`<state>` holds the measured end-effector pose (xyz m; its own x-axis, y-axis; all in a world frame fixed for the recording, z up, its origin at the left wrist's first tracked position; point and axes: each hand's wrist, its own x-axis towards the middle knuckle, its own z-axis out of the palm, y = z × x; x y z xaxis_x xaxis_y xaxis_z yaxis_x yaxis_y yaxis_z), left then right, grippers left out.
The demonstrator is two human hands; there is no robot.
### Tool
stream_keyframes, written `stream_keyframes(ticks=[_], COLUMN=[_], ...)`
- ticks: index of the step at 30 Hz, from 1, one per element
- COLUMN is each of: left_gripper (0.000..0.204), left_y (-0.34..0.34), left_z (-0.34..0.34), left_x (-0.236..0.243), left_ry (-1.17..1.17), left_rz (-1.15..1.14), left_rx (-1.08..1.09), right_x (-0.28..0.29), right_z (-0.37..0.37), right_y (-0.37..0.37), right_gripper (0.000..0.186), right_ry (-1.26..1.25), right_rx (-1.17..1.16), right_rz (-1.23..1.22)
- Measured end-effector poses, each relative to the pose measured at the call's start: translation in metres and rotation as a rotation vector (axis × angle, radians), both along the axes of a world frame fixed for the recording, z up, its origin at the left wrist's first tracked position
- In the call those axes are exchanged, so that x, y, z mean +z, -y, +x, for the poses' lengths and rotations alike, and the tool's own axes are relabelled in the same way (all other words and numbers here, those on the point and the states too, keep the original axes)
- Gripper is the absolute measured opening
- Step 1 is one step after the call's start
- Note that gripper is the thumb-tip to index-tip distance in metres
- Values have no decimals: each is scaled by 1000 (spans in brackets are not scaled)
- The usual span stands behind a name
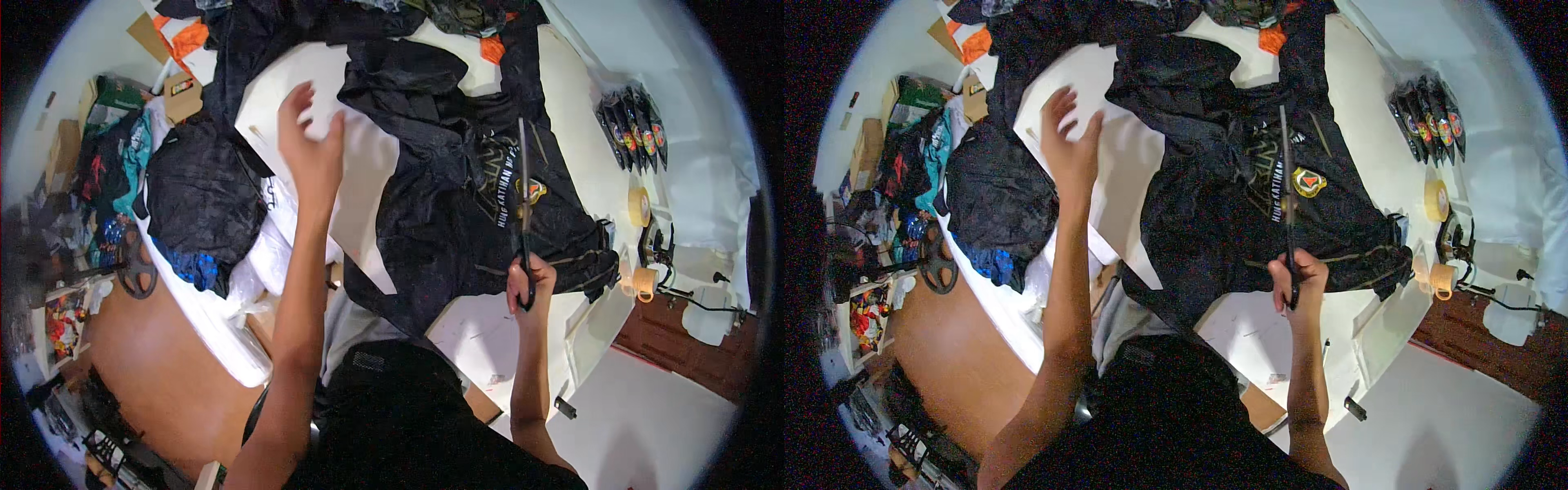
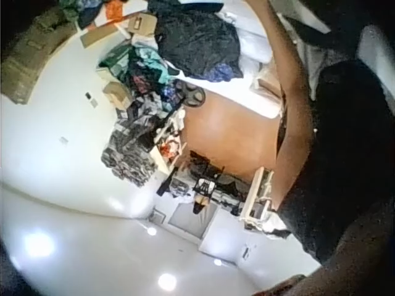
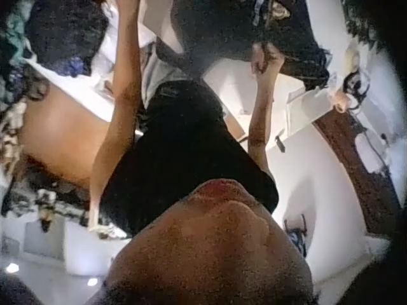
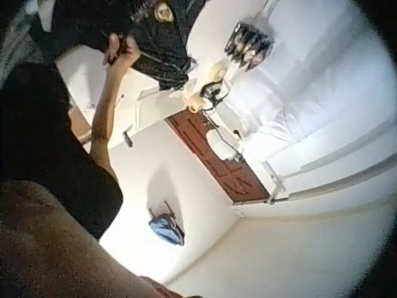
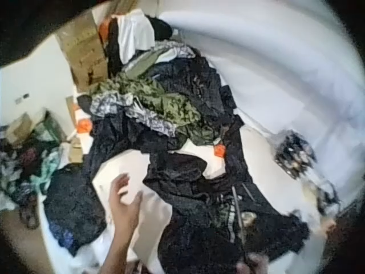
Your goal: Cut labels or small pieces from a garment using scissors and fold the fabric neatly on a table.
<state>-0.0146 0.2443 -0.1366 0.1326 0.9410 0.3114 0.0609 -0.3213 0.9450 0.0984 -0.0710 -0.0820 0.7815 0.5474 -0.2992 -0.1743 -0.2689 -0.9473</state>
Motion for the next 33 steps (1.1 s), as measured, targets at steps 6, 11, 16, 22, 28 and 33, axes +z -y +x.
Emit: stream_keyframes(ticks=[6, 11, 16, 22, 28, 33], left_gripper=[50, 31, 29, 21, 18, 18], left_y=[-47, -90, -110, -48, 6, -33], left_z=[105, 144, 111, 92, 64, 32], left_x=[5, 16, 93, 171, 241, 265], left_ry=[-603, -787, -312, -30, 57, -55], left_rz=[991, 614, 307, -24, 128, 188], left_rx=[-398, -461, -558, -957, -920, -896], right_x=[-2, 3, 4, 30, 56, 44], right_z=[-21, -31, -31, -31, -23, -28], right_y=[-16, 3, 15, -7, -16, 9], right_gripper=[18, 22, 27, 19, 18, 18], right_ry=[-51, 43, -38, -12, 151, 88], right_rx=[84, 140, 109, -2, -32, -62], right_rz=[61, 58, 126, 383, 517, 605])
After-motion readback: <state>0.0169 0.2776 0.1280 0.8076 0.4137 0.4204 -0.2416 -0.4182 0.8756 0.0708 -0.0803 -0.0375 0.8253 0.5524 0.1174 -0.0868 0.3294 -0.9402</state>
